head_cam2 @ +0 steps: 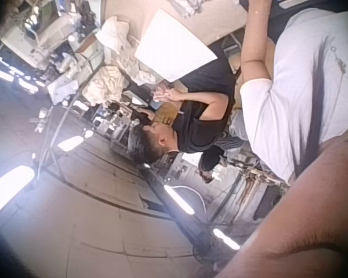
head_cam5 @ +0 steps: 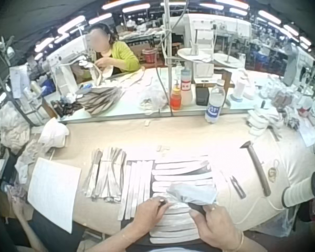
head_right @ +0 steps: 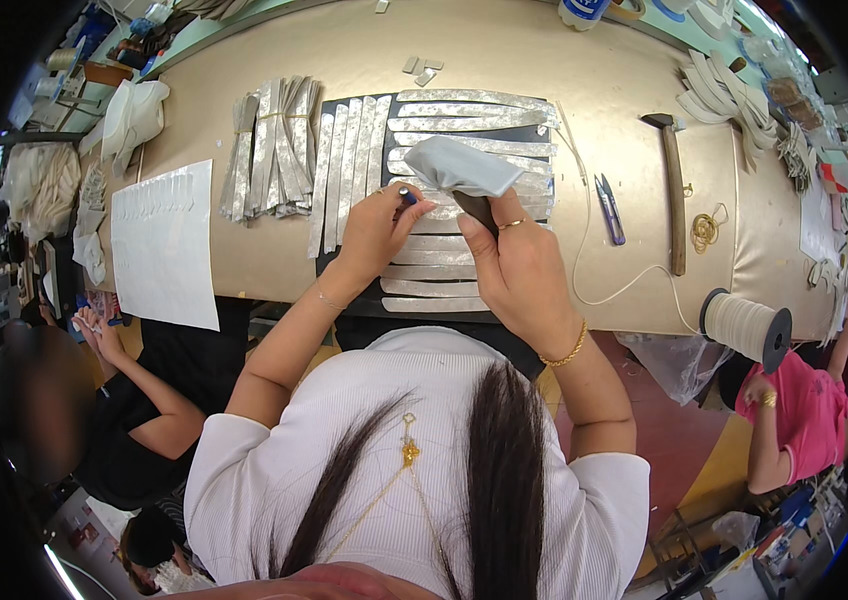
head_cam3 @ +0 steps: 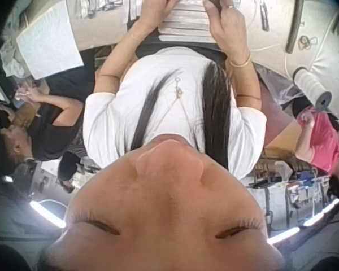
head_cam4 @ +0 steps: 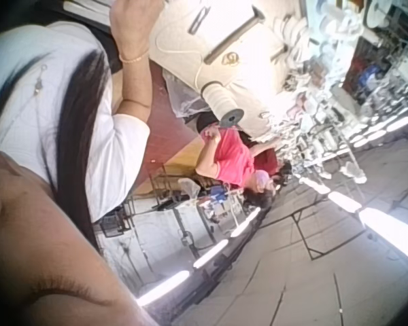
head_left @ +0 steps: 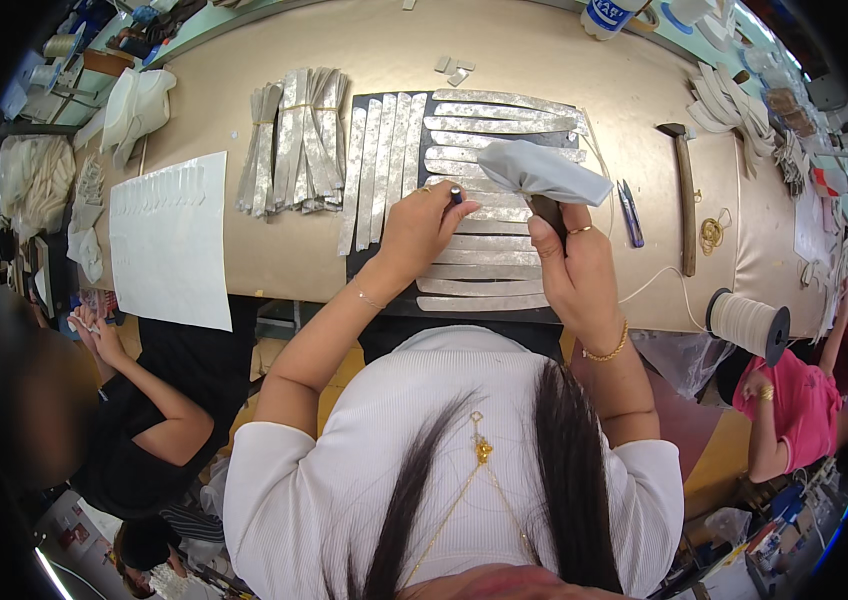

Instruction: The person arranges multiple white fabric strips on a black board, then uses a hammer to tap and flatten them. The person gathers the finished strips into a bundle and places them on the table.

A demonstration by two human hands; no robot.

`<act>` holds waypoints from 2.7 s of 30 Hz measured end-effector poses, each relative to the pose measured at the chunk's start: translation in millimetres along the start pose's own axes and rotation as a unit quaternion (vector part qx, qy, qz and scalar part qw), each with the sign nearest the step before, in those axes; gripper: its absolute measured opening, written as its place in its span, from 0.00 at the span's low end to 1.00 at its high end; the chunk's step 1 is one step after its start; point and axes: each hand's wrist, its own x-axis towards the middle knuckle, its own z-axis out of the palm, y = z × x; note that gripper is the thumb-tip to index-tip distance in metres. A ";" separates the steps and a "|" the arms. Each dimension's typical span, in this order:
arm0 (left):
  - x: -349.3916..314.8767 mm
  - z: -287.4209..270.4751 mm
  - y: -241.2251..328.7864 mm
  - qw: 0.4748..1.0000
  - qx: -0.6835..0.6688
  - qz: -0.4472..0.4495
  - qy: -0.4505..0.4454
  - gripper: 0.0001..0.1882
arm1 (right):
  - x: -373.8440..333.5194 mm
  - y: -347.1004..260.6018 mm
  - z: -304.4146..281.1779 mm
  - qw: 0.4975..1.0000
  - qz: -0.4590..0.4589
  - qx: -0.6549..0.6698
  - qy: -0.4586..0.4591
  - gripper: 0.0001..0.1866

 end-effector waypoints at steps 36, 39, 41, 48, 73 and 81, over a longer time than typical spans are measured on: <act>-14.6 -5.8 5.5 0.983 -0.145 -0.109 -0.017 0.11 | -12.8 4.7 -7.6 1.000 0.008 -0.007 -0.025 0.19; -14.5 -6.6 6.2 0.986 -0.129 -0.104 -0.025 0.11 | -13.0 6.0 -8.2 0.999 0.006 -0.020 -0.030 0.18; -15.1 -6.0 5.7 0.988 -0.117 -0.099 -0.025 0.11 | -13.1 6.7 -9.1 0.999 0.007 -0.035 -0.036 0.16; -17.7 -2.8 11.1 0.999 -0.030 -0.030 -0.008 0.11 | -13.5 1.2 -9.8 0.999 -0.004 -0.026 -0.029 0.17; -28.4 -9.7 6.5 0.959 -0.229 -0.166 0.015 0.11 | -37.0 4.0 -10.7 1.000 0.021 0.001 0.018 0.17; -39.7 -10.4 9.4 0.984 -0.124 -0.123 -0.018 0.11 | -37.3 7.7 -2.9 1.000 0.015 0.000 0.009 0.16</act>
